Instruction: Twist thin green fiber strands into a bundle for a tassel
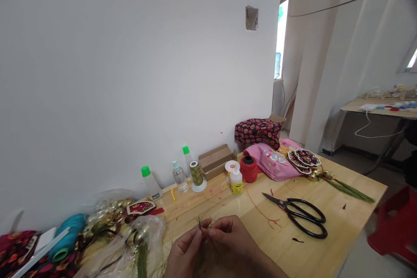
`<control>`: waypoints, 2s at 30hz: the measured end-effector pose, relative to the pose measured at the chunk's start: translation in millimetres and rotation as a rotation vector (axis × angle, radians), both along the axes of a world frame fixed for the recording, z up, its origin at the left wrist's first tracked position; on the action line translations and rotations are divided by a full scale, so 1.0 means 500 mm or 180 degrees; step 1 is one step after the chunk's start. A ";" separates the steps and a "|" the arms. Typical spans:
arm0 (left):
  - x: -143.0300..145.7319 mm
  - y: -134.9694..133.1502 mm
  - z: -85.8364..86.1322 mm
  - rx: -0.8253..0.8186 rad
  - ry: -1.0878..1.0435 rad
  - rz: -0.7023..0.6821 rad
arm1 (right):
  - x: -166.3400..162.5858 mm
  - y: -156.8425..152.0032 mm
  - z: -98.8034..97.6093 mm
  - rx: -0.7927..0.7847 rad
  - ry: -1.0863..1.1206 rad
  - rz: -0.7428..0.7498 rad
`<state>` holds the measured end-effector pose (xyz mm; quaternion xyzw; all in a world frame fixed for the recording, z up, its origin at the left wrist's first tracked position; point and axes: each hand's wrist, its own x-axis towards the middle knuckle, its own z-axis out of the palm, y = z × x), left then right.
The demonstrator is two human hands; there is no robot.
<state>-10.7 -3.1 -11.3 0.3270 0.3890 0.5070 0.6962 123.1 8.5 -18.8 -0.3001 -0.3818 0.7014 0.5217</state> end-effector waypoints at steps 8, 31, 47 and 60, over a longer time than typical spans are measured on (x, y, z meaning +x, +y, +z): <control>0.003 -0.007 0.015 0.0101 0.0031 -0.0191 | -0.005 0.003 -0.016 0.0104 -0.0009 0.0033; -0.004 0.001 0.013 -0.0254 -0.0051 0.0059 | 0.003 -0.007 -0.007 0.0394 -0.0984 0.0035; 0.000 -0.007 0.022 0.0230 0.0395 -0.0847 | 0.001 -0.011 -0.002 0.0492 -0.0884 0.0033; 0.009 -0.007 0.019 0.0192 0.0573 -0.0444 | 0.003 -0.017 -0.007 0.0253 -0.1152 0.0121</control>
